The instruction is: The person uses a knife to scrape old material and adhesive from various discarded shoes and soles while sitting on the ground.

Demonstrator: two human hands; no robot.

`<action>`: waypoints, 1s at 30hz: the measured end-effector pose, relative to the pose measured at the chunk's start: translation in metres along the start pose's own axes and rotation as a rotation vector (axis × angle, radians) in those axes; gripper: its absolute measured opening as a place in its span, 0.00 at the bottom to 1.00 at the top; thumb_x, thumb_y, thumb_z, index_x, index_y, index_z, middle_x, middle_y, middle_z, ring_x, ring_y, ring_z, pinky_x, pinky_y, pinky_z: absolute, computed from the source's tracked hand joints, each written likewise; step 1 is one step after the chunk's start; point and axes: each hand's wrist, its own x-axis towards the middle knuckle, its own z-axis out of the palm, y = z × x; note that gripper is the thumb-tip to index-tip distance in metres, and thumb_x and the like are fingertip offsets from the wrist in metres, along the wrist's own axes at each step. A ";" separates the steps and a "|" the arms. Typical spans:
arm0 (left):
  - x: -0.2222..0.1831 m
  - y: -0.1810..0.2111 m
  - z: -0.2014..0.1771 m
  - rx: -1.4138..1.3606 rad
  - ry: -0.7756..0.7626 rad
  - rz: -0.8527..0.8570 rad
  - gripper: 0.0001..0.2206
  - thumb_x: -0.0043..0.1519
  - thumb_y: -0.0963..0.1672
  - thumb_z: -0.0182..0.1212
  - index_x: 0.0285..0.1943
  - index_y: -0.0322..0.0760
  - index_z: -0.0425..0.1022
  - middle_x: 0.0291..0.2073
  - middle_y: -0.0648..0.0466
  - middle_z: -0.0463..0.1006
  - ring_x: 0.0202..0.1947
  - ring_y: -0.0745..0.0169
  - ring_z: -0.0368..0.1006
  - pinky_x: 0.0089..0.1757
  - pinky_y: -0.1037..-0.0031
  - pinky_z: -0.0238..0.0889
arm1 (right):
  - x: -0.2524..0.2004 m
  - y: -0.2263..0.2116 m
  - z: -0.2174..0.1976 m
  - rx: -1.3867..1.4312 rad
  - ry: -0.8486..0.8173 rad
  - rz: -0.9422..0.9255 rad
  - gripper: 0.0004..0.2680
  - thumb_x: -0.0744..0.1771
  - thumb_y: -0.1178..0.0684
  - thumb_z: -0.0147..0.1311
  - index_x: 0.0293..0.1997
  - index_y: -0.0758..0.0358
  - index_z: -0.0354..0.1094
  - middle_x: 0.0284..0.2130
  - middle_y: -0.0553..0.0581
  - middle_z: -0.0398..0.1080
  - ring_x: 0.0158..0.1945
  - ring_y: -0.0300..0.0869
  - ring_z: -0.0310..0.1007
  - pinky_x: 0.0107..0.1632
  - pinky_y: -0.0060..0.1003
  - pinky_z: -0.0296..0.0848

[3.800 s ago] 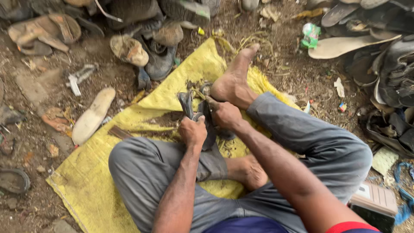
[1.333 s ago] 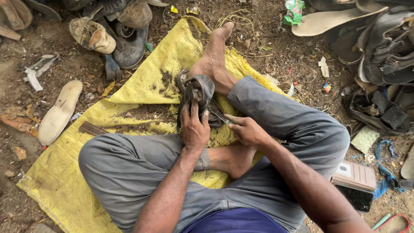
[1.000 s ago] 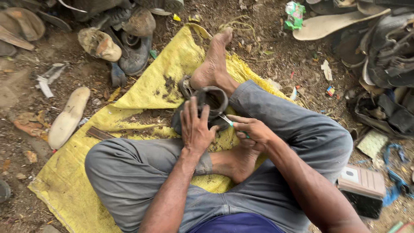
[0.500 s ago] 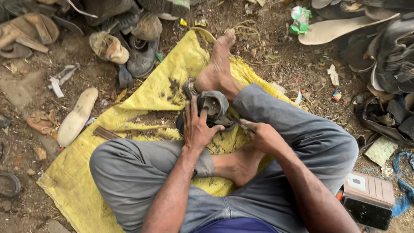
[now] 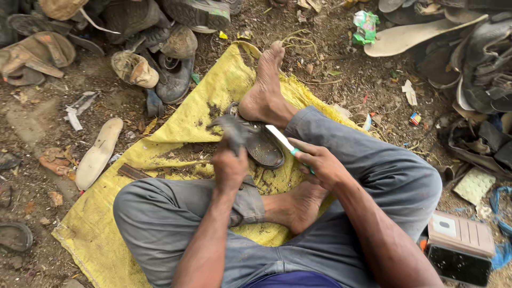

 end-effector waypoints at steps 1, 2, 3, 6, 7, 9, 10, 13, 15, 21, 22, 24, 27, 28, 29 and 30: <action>-0.003 0.004 -0.010 0.065 0.079 -0.245 0.19 0.68 0.50 0.55 0.39 0.27 0.79 0.27 0.45 0.81 0.25 0.55 0.78 0.32 0.63 0.72 | -0.005 0.000 0.002 0.000 -0.005 -0.005 0.20 0.69 0.55 0.48 0.71 0.52 0.62 0.19 0.43 0.58 0.20 0.30 0.53 0.18 0.27 0.51; -0.006 0.009 -0.023 0.128 0.156 -0.490 0.24 0.67 0.52 0.59 0.27 0.26 0.81 0.20 0.44 0.80 0.21 0.57 0.76 0.31 0.61 0.68 | -0.010 0.002 0.004 -0.055 -0.011 -0.053 0.19 0.69 0.55 0.49 0.71 0.52 0.62 0.18 0.44 0.57 0.18 0.30 0.52 0.18 0.27 0.52; -0.008 0.012 -0.042 0.006 0.317 -0.453 0.19 0.66 0.50 0.59 0.31 0.29 0.80 0.21 0.47 0.80 0.22 0.59 0.76 0.29 0.62 0.68 | -0.013 0.003 0.005 -0.106 -0.014 -0.098 0.19 0.69 0.54 0.49 0.72 0.52 0.62 0.17 0.45 0.56 0.17 0.30 0.50 0.18 0.27 0.53; 0.009 0.029 -0.098 -0.003 0.723 -0.441 0.18 0.70 0.50 0.61 0.35 0.28 0.77 0.25 0.50 0.80 0.25 0.64 0.77 0.31 0.67 0.70 | -0.015 0.007 0.008 -0.099 0.001 -0.023 0.19 0.69 0.55 0.48 0.72 0.50 0.62 0.18 0.43 0.57 0.17 0.30 0.48 0.19 0.28 0.50; 0.022 0.041 -0.112 -0.219 0.855 -0.391 0.18 0.68 0.50 0.62 0.34 0.29 0.76 0.27 0.51 0.81 0.26 0.64 0.78 0.30 0.69 0.72 | -0.014 0.006 0.010 -0.096 0.005 -0.027 0.19 0.69 0.55 0.48 0.72 0.50 0.62 0.18 0.43 0.57 0.17 0.30 0.48 0.19 0.28 0.50; 0.066 0.081 -0.129 -0.610 1.064 -0.259 0.17 0.66 0.50 0.65 0.37 0.29 0.74 0.33 0.50 0.80 0.33 0.62 0.77 0.34 0.69 0.73 | -0.009 0.005 0.013 -0.162 0.035 -0.060 0.19 0.70 0.54 0.49 0.72 0.51 0.62 0.19 0.43 0.56 0.19 0.28 0.49 0.21 0.27 0.51; 0.092 0.110 -0.120 -0.596 0.904 -0.110 0.18 0.65 0.50 0.67 0.41 0.29 0.72 0.37 0.48 0.78 0.37 0.59 0.75 0.38 0.68 0.71 | -0.005 0.007 0.017 -0.162 0.041 -0.067 0.19 0.70 0.54 0.49 0.72 0.51 0.62 0.19 0.43 0.56 0.19 0.28 0.49 0.21 0.27 0.51; 0.150 0.227 -0.037 -0.480 0.249 0.581 0.24 0.62 0.50 0.72 0.53 0.27 0.69 0.51 0.41 0.73 0.52 0.50 0.69 0.51 0.63 0.65 | 0.011 0.023 0.023 -0.091 -0.016 -0.045 0.19 0.70 0.53 0.47 0.72 0.50 0.61 0.17 0.44 0.53 0.17 0.31 0.47 0.20 0.29 0.49; 0.144 0.304 0.008 -0.341 -0.209 1.072 0.31 0.59 0.51 0.76 0.61 0.25 0.67 0.59 0.37 0.69 0.62 0.44 0.65 0.60 0.60 0.61 | 0.022 0.034 0.016 -0.153 -0.064 -0.128 0.15 0.72 0.53 0.48 0.67 0.60 0.68 0.20 0.42 0.55 0.22 0.29 0.52 0.24 0.28 0.55; 0.144 0.246 0.031 -0.543 -0.084 0.654 0.22 0.61 0.35 0.55 0.67 0.21 0.69 0.62 0.43 0.79 0.64 0.52 0.77 0.62 0.65 0.71 | 0.021 0.035 -0.008 -0.196 0.150 -0.079 0.17 0.69 0.54 0.50 0.69 0.50 0.66 0.22 0.42 0.62 0.21 0.31 0.48 0.23 0.29 0.52; 0.144 0.214 0.037 -0.812 0.016 0.107 0.17 0.62 0.36 0.48 0.61 0.22 0.68 0.54 0.38 0.76 0.55 0.49 0.82 0.31 0.68 0.70 | 0.021 0.031 -0.008 -0.194 0.154 -0.084 0.17 0.69 0.54 0.50 0.69 0.50 0.66 0.22 0.42 0.62 0.21 0.31 0.48 0.23 0.29 0.52; 0.105 0.126 0.014 -0.180 0.131 -0.499 0.23 0.60 0.49 0.66 0.55 0.25 0.70 0.52 0.39 0.71 0.42 0.48 0.80 0.35 0.62 0.76 | 0.025 0.026 -0.002 -0.125 0.092 -0.348 0.17 0.70 0.56 0.51 0.70 0.60 0.65 0.40 0.33 0.74 0.39 0.17 0.66 0.43 0.16 0.68; 0.039 0.048 0.030 0.226 0.118 -0.619 0.24 0.58 0.54 0.63 0.54 0.34 0.71 0.48 0.39 0.76 0.50 0.38 0.73 0.50 0.49 0.66 | 0.021 0.022 0.009 -0.047 0.097 -0.131 0.17 0.69 0.54 0.51 0.69 0.54 0.66 0.23 0.41 0.62 0.21 0.29 0.49 0.24 0.28 0.52; 0.032 0.033 0.045 0.219 0.094 -0.625 0.25 0.60 0.54 0.62 0.54 0.31 0.70 0.47 0.37 0.76 0.47 0.37 0.74 0.49 0.49 0.66 | 0.019 0.021 0.014 -0.056 0.086 -0.127 0.17 0.69 0.54 0.51 0.69 0.54 0.66 0.23 0.41 0.62 0.21 0.29 0.49 0.24 0.28 0.52; 0.028 0.023 0.055 0.213 0.078 -0.629 0.25 0.61 0.54 0.61 0.54 0.29 0.69 0.45 0.36 0.77 0.45 0.36 0.75 0.47 0.49 0.65 | 0.018 0.018 0.018 -0.100 0.083 -0.113 0.18 0.69 0.54 0.50 0.69 0.52 0.66 0.21 0.43 0.59 0.20 0.31 0.50 0.23 0.29 0.51; 0.022 0.016 0.061 0.213 0.097 -0.640 0.25 0.61 0.54 0.61 0.54 0.29 0.69 0.45 0.36 0.77 0.45 0.36 0.75 0.47 0.49 0.65 | 0.018 0.015 0.023 -0.144 0.080 -0.099 0.18 0.69 0.53 0.50 0.69 0.51 0.65 0.18 0.44 0.57 0.19 0.32 0.50 0.22 0.30 0.51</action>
